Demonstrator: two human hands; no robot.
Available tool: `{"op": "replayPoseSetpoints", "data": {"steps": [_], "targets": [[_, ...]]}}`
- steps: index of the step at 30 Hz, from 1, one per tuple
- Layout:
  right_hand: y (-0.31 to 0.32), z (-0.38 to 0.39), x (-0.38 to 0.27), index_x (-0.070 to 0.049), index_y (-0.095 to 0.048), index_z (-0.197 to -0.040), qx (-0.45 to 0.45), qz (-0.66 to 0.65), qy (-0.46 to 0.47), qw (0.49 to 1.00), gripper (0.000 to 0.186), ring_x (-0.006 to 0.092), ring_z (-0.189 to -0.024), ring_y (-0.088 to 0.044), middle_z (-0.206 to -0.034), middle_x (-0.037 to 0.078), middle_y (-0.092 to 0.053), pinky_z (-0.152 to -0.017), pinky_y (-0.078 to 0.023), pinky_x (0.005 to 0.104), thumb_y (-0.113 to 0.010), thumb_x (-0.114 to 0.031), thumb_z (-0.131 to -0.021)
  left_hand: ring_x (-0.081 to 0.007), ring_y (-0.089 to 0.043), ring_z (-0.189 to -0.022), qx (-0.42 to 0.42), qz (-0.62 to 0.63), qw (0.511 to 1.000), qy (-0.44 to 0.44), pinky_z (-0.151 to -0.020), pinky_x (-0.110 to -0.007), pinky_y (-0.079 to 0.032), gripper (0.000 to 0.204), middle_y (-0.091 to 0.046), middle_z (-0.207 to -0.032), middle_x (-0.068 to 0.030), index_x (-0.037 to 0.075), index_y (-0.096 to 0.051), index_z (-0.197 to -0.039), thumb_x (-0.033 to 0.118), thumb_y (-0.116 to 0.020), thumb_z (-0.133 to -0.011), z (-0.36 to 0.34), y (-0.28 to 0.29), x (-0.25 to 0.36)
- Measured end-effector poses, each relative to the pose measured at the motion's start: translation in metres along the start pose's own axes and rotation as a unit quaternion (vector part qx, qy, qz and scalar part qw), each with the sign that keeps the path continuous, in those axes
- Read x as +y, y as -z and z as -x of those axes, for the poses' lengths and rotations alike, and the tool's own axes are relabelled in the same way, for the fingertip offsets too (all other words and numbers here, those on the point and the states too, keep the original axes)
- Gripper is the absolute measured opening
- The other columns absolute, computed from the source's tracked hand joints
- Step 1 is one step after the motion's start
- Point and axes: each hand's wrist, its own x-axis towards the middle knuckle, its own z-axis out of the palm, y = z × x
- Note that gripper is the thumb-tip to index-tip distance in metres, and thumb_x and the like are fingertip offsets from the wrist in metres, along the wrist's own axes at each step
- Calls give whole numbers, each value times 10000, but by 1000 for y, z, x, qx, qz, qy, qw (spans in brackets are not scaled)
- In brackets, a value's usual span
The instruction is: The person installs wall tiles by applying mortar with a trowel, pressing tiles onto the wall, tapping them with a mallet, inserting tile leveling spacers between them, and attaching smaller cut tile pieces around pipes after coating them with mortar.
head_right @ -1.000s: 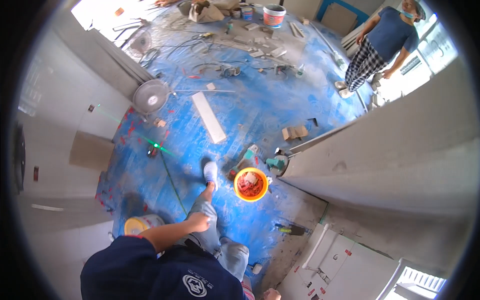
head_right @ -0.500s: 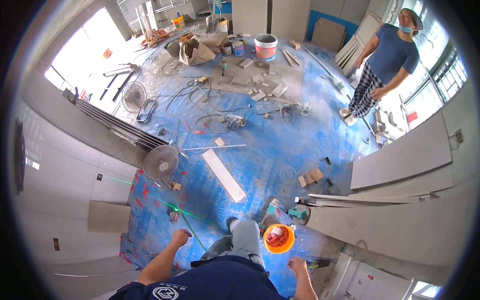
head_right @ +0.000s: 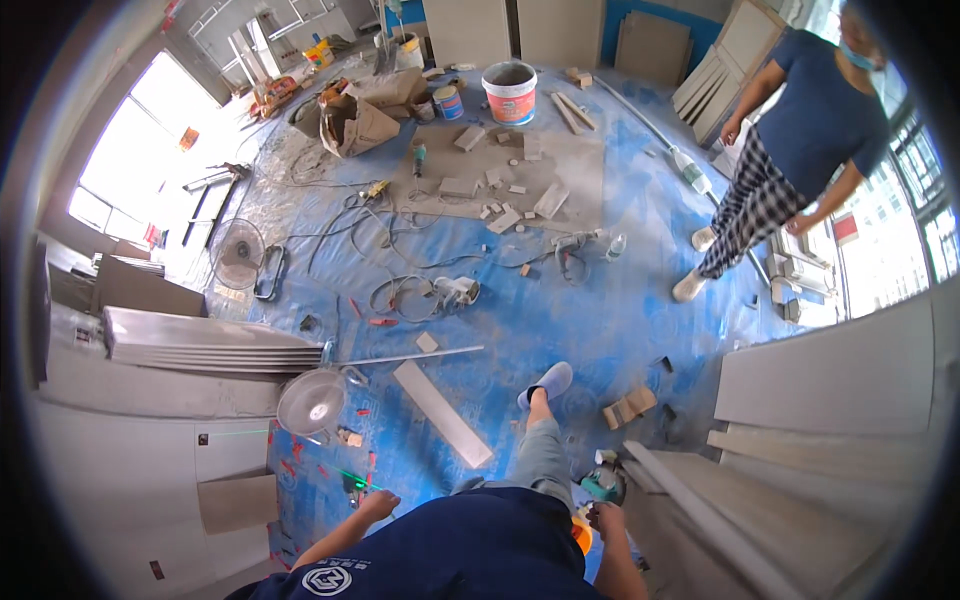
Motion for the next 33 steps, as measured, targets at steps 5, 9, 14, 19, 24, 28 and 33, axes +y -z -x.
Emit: {"op": "replayPoseSetpoints", "data": {"steps": [5,9,14,19,24,28,33], "targets": [[9,-4,-228,-23,-671,-728,12,52,66,996,97,202,-538,-579,-671,123,-621,-495,-466,342,-672,-114,-761,-438,-626,-1010,-7,96,994,52,-911,-527,-479,474,-665,-1058,-268,-3,-700,-1002,408,-484,-907,-84,97,89],[4,26,-425,-52,-659,-901,-4,42,232,972,126,129,-650,-588,-739,60,-632,-541,-456,243,-618,-167,-870,-424,-644,-1006,64,253,955,142,-886,-481,-499,462,-691,-1013,-240,0,-699,-1045,402,-535,-888,-150,205,151],[-64,21,-597,-63,-652,-947,81,154,319,932,150,115,-717,-621,-789,27,-639,-598,-467,247,-613,-200,-898,-397,-661,-970,143,337,923,120,-837,-452,-508,401,-695,-961,-234,3,-702,-997,367,-592,-868,-247,343,177],[-219,-66,-702,-11,-653,-1023,-9,236,366,900,214,160,-753,-668,-856,90,-685,-685,-515,285,-624,-188,-907,-375,-677,-909,168,328,915,162,-785,-453,-515,360,-701,-923,-209,24,-705,-986,339,-607,-844,-408,464,167],[-416,-201,-782,-5,-591,-1152,-99,233,272,928,336,158,-749,-681,-888,107,-702,-722,-530,299,-669,-207,-895,-362,-669,-937,95,123,979,129,-820,-465,-525,258,-700,-960,-191,43,-692,-990,181,-581,-803,-644,593,166],[-548,-348,-847,-36,-537,-1237,-61,471,288,832,444,348,-1042,-641,-1089,195,-647,-884,-514,414,-679,-236,-867,-376,-552,-1162,81,20,996,39,-945,-485,-493,444,-586,-1239,-172,87,-572,-1258,134,-573,-817,-859,678,160],[-660,-516,-907,-70,-381,-1369,-10,556,342,758,653,440,-1158,-549,-1358,257,-450,-956,-485,485,-715,-244,-836,-375,-538,-1176,151,-53,987,-9,-940,-487,-497,408,-570,-1243,-175,45,-538,-1207,111,-591,-808,-1082,744,153]]}}
